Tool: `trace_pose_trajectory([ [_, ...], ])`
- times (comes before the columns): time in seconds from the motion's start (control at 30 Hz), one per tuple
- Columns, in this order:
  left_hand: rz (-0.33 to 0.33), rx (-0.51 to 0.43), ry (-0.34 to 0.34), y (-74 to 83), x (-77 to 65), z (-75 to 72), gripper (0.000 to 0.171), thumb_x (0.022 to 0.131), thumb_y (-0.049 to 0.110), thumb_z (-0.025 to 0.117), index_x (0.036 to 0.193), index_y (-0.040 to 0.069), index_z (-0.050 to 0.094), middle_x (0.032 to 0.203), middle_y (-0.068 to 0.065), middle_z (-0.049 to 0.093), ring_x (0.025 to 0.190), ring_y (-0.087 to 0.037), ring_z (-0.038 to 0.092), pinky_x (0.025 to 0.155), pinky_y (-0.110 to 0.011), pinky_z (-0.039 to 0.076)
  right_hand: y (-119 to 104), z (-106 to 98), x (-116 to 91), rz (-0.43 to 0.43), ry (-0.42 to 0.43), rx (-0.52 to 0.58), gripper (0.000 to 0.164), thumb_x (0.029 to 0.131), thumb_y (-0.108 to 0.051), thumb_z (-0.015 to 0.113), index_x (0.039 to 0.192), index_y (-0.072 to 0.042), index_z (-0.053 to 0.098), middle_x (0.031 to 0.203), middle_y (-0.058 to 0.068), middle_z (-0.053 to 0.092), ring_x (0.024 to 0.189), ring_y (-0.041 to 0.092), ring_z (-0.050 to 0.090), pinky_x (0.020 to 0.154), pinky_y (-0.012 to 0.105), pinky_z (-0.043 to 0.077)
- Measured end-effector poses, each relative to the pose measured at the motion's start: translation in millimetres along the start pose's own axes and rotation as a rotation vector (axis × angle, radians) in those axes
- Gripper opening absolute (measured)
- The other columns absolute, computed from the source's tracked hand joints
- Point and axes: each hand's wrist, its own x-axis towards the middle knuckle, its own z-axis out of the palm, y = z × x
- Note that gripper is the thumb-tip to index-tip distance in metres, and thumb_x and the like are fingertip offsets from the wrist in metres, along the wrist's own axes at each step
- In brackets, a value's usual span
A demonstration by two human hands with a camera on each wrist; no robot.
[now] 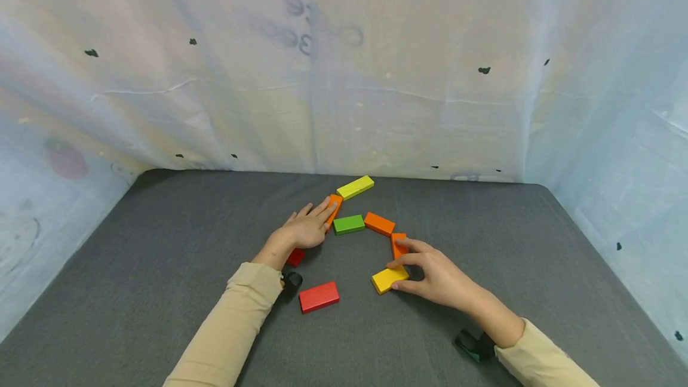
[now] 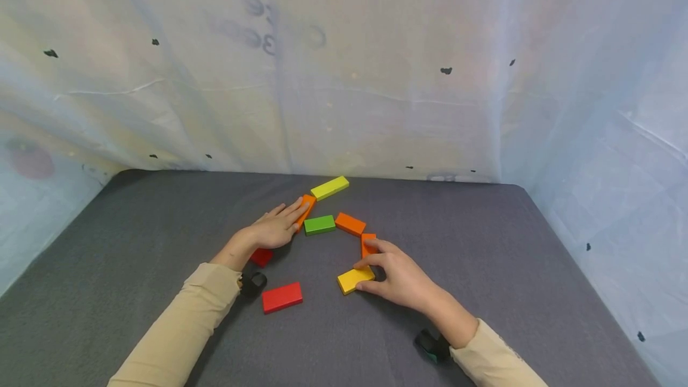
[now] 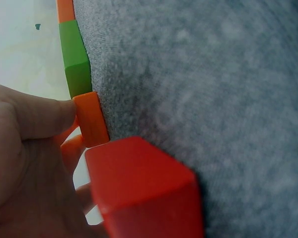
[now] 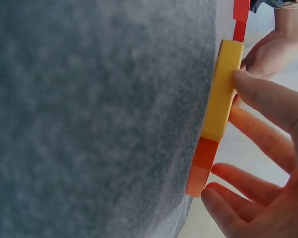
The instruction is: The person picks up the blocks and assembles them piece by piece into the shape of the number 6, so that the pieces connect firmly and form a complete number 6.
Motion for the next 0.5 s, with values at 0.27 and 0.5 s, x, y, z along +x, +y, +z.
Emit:
trace_pose_trajectory([
  [0.27, -0.003, -0.004, 0.008, 0.0, -1.0, 1.0, 0.054, 0.106, 0.023, 0.032, 0.156, 0.022, 0.012, 0.163, 0.002, 0.000, 0.148, -0.036, 0.003, 0.118, -0.058, 0.005, 0.9, -0.4, 1.6, 0.003, -0.031, 0.034, 0.031, 0.081, -0.029, 0.077, 0.110, -0.019, 0.074, 0.140, 0.020, 0.050, 0.129, 0.038, 0.047, 0.098, 0.054, 0.045],
  [0.5, 0.001, -0.029, 0.028, 0.4, -1.1, 1.6, 0.054, 0.105, 0.024, 0.033, 0.156, 0.024, 0.013, 0.163, 0.004, 0.001, 0.148, -0.036, 0.002, 0.117, -0.058, 0.003, 1.2, -3.4, 2.2, -0.007, -0.027, 0.058, 0.035, 0.084, -0.030, 0.074, 0.116, -0.017, 0.071, 0.140, 0.020, 0.050, 0.129, 0.039, 0.047, 0.098, 0.055, 0.045],
])
